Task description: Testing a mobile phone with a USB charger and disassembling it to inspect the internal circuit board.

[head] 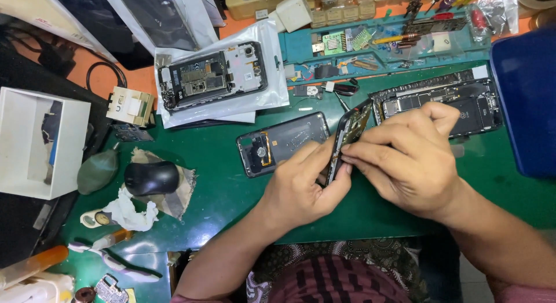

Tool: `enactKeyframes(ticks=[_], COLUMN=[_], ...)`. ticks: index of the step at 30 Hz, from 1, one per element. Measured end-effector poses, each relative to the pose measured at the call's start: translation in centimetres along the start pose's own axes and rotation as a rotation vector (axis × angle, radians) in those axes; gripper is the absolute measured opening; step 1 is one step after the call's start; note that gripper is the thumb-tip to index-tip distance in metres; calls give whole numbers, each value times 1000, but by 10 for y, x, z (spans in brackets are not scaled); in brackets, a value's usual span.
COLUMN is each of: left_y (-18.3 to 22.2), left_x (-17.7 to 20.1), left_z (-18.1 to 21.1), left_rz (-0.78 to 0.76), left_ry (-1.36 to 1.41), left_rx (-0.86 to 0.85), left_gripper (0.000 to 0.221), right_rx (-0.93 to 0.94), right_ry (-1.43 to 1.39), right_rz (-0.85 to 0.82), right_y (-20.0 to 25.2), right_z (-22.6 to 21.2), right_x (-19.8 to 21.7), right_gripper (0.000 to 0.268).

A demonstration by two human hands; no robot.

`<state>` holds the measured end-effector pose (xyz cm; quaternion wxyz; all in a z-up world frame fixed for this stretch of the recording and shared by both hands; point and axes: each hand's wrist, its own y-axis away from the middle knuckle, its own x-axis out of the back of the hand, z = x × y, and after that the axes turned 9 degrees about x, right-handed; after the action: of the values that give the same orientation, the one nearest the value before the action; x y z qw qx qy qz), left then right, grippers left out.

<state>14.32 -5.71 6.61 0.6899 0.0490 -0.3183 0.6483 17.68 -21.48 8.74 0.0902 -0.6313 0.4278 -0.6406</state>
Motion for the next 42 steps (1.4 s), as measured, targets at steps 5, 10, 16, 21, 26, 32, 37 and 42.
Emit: enactKeyframes(ticks=[5,10,16,21,26,32,37,42], left_y=[3,1,1,3,3,2,0,0], left_x=[-3,-1,4,3,1,0,-1,3], left_z=[-5,-3,-7,-9,-9,-10,-11,-11], left_rz=[-22,-87,4,66,98,144,123,-22], left_ry=[-36,194,197,229,170,68,64,238], left_rx=[-9,123,242,199,138,-16,-78,159], left_gripper=[32,15,17,21,20,14,15,20], right_rx=[-45,-96,-211,-193,-160,-146,-173,-201], right_ry=[-46,-60,-58,-39,1,1,-51,-83], right_rz=[-106,-37,185,149,121,115,60,-39], right_y=[7,8,10,9,6,6,5,7], right_z=[5,5,6,5,5,7,11,12], right_x=[0,3,4,1,2,2,4,7], right_gripper=[8,16,15,12,7,6,7,9])
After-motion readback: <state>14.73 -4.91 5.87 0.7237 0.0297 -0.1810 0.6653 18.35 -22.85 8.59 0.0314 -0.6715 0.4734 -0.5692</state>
